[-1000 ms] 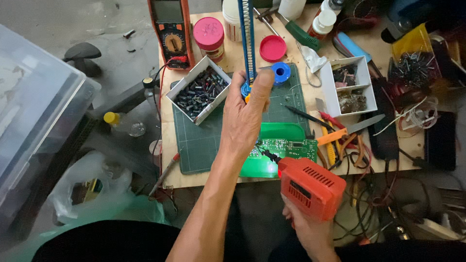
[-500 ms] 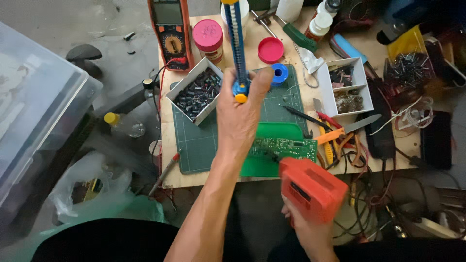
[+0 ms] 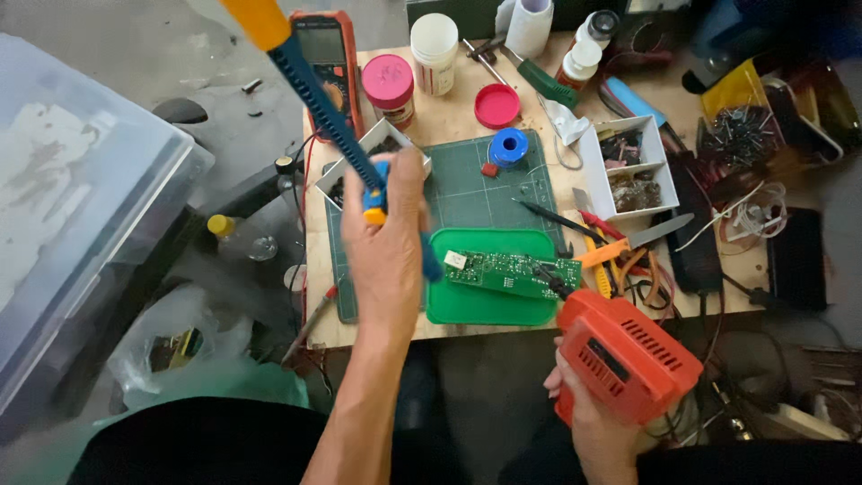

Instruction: The person uses a hot air gun and a desoldering pump to remove components from a green circuit board. They repeatedly heat specific areas, use the pump to extract parts, and flip the board to inspect both sides.

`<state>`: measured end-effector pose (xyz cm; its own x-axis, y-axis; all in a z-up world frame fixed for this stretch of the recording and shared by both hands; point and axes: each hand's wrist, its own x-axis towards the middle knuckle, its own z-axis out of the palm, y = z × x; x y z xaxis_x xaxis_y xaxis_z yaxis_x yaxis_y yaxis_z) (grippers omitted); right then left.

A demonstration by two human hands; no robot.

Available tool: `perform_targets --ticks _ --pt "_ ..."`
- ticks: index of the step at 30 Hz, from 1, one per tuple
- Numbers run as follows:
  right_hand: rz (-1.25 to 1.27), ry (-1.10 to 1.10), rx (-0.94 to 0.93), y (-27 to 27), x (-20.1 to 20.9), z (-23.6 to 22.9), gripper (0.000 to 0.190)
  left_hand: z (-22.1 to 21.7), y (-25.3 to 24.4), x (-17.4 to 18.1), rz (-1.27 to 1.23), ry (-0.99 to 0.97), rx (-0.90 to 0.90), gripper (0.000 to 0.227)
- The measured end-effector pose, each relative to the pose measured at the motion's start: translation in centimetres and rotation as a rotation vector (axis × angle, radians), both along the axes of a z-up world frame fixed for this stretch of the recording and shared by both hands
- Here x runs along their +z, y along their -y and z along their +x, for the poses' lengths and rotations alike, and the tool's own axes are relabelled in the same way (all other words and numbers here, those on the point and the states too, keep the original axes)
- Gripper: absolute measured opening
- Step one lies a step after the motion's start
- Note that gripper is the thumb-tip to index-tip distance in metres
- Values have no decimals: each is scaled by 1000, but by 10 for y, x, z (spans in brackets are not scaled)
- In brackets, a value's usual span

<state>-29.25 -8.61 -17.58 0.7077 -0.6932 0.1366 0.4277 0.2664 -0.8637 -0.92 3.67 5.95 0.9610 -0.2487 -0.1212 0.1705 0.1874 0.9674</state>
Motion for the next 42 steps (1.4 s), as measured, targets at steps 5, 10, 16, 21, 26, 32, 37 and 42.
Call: perform_targets --ticks 5,10,16,21,26,32,37,42 --pt "-133 -755 -326 -40 99 28 21 14 -25 -52 563 -141 38 55" --pt "-61 -749 -437 -53 144 50 67 11 -36 -131 725 -142 -68 59" --pt "-70 -817 -471 -50 148 51 75 14 -35 -201 800 221 -170 75" --pt "-91 -744 -439 -48 142 43 78 14 -31 -206 749 255 -143 70" --pt "-64 -718 -447 -52 140 45 82 17 -33 -207 763 164 -129 72" --pt "-69 -714 -406 -51 133 44 70 19 -34 -217 752 232 -111 71" --pt "-49 -799 -338 -51 131 42 78 19 -32 -207 777 159 -124 71" --pt "-9 -821 -318 -50 90 28 43 27 -32 -250 752 243 -97 73"
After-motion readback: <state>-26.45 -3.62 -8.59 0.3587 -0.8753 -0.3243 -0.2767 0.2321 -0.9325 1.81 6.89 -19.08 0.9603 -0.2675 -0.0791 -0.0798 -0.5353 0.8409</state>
